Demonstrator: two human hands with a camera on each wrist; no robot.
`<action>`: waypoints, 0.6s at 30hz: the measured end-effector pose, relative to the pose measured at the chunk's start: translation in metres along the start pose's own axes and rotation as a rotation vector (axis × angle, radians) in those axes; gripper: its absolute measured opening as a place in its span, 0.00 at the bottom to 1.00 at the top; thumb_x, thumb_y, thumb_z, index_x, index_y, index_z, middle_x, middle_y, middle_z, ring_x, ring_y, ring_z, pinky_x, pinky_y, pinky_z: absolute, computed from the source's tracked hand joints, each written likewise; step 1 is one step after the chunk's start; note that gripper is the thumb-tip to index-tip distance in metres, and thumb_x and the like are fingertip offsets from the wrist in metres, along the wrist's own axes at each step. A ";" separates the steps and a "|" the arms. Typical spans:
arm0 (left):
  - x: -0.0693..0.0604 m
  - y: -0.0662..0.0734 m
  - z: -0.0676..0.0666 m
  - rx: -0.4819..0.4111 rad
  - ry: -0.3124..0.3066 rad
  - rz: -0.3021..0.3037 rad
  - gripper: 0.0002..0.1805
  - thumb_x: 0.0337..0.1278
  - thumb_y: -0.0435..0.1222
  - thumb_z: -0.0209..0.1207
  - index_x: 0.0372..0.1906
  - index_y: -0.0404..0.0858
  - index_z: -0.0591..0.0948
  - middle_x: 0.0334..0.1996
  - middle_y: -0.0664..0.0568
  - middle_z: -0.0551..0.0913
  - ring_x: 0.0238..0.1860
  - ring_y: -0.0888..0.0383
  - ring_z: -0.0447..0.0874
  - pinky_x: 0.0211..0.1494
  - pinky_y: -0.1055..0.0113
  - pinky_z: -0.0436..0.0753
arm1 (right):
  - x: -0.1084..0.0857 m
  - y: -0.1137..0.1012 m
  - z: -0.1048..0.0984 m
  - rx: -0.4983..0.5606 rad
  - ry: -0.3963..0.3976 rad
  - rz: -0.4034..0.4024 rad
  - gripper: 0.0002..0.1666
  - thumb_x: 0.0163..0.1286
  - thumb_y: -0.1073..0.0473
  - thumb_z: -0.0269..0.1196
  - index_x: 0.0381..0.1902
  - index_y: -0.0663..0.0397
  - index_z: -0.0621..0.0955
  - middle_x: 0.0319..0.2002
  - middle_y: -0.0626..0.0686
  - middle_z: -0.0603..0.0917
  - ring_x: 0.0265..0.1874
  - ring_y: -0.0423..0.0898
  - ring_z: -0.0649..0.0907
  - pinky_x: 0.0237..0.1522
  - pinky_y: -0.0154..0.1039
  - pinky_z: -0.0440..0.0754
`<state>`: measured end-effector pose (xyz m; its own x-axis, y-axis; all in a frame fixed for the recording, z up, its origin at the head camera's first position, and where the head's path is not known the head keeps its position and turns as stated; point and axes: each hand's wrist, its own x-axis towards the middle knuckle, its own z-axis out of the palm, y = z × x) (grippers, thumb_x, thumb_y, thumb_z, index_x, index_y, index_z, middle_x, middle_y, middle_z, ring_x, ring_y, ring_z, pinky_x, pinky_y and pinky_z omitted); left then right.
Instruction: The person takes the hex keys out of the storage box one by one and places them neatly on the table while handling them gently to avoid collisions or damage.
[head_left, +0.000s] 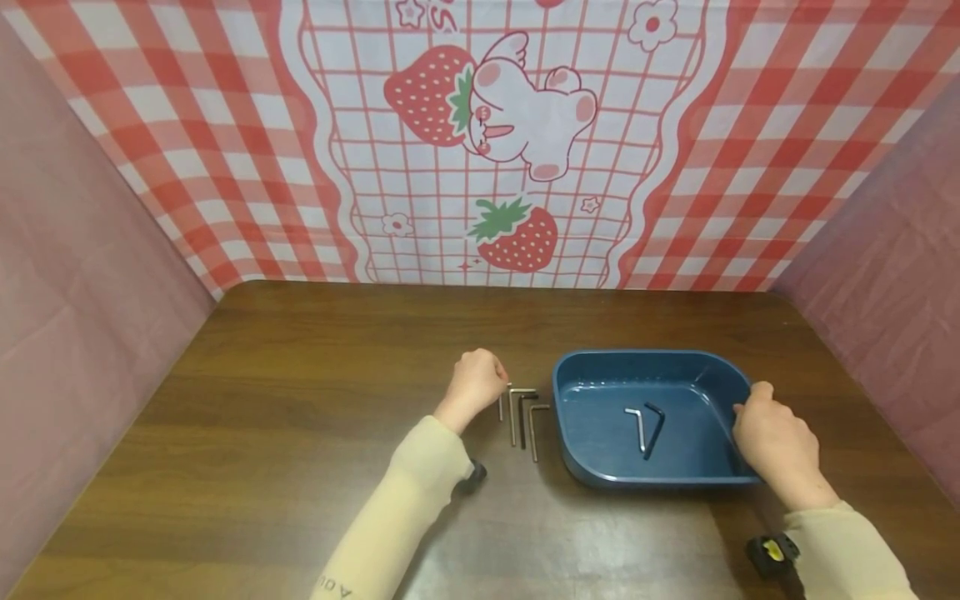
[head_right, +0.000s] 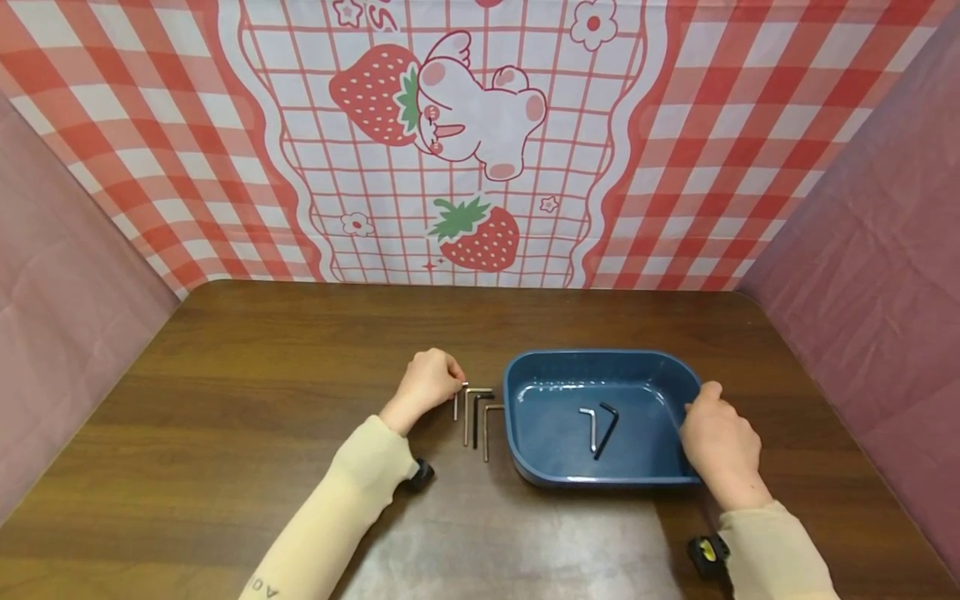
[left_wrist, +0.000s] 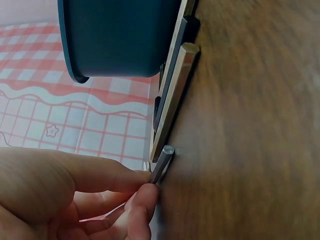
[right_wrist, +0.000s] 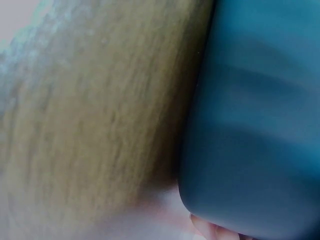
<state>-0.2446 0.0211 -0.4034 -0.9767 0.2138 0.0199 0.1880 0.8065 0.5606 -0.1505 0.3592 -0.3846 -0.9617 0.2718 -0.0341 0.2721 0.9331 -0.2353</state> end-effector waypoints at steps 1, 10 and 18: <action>0.000 0.000 0.000 0.001 0.000 0.000 0.06 0.44 0.30 0.59 0.22 0.41 0.85 0.28 0.52 0.86 0.37 0.49 0.83 0.43 0.59 0.78 | 0.000 0.000 0.000 0.000 0.003 0.000 0.18 0.67 0.61 0.48 0.41 0.77 0.61 0.30 0.80 0.74 0.23 0.70 0.75 0.18 0.54 0.69; 0.000 0.000 0.000 -0.002 -0.002 0.005 0.06 0.45 0.30 0.58 0.22 0.40 0.85 0.28 0.51 0.85 0.37 0.49 0.83 0.42 0.59 0.79 | -0.001 0.001 0.000 0.001 0.001 -0.004 0.18 0.67 0.62 0.48 0.42 0.77 0.62 0.30 0.79 0.74 0.23 0.70 0.76 0.18 0.53 0.69; 0.001 0.001 0.000 0.003 -0.019 -0.006 0.07 0.46 0.30 0.58 0.22 0.41 0.85 0.29 0.51 0.85 0.38 0.49 0.83 0.44 0.59 0.78 | -0.001 -0.001 0.000 -0.003 0.004 -0.009 0.18 0.67 0.62 0.48 0.42 0.78 0.62 0.29 0.79 0.74 0.22 0.69 0.76 0.17 0.53 0.69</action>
<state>-0.2456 0.0221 -0.4033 -0.9757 0.2190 0.0008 0.1821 0.8094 0.5583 -0.1497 0.3585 -0.3844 -0.9641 0.2639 -0.0278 0.2630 0.9362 -0.2331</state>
